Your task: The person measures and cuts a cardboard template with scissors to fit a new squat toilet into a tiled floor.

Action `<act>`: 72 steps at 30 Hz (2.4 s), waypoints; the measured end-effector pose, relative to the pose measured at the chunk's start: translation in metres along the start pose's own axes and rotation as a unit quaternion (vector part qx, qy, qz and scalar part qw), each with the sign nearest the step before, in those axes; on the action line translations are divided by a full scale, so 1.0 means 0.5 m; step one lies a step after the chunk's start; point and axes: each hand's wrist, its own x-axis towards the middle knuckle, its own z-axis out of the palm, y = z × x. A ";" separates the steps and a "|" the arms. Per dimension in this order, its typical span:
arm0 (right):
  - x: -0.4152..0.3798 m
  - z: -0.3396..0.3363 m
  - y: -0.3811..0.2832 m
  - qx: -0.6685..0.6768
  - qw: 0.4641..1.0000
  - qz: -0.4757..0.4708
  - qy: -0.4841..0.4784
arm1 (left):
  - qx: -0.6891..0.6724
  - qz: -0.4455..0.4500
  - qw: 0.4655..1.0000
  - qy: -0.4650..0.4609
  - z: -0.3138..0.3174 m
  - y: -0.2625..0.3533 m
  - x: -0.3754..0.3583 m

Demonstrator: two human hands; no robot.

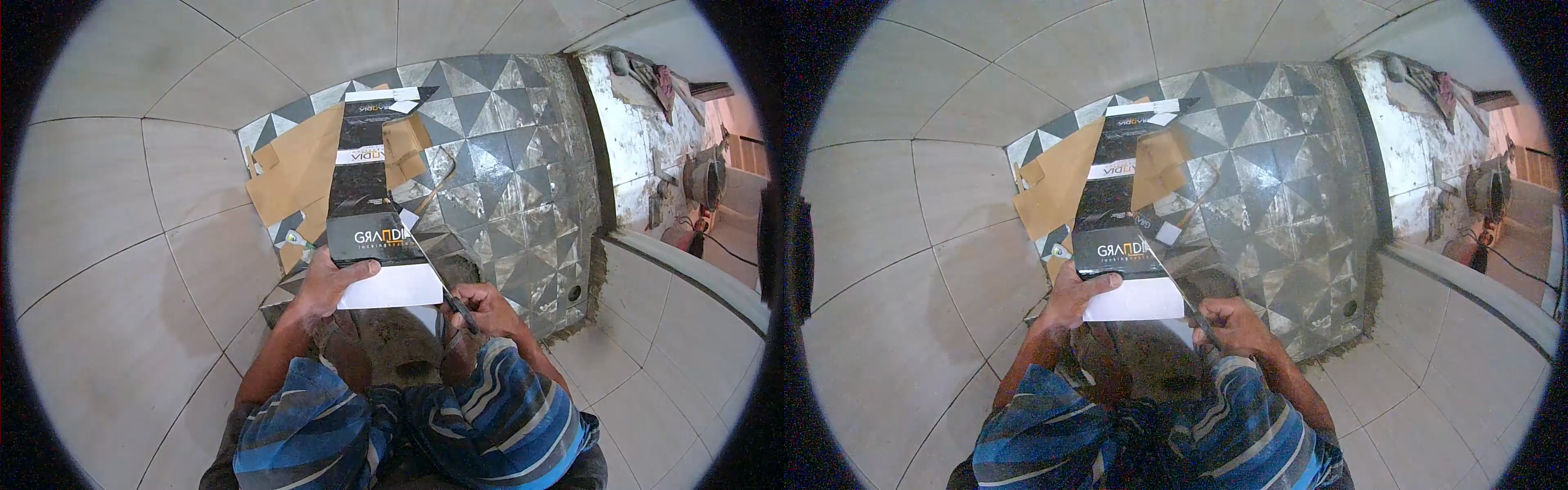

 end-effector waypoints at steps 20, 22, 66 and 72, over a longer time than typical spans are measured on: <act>-0.003 0.009 0.003 -0.005 0.999 0.018 0.029 | -0.012 -0.005 1.000 0.003 0.003 -0.006 0.003; -0.005 0.006 0.015 -0.008 0.999 0.035 0.042 | -0.007 -0.007 1.000 0.006 0.003 -0.007 0.005; 0.148 -0.202 0.027 -0.415 0.817 0.051 0.397 | -0.004 0.016 1.000 0.014 0.009 -0.012 0.009; 0.303 -0.331 0.135 -0.479 0.777 0.154 0.378 | -0.042 -0.028 0.997 0.056 0.020 -0.031 0.008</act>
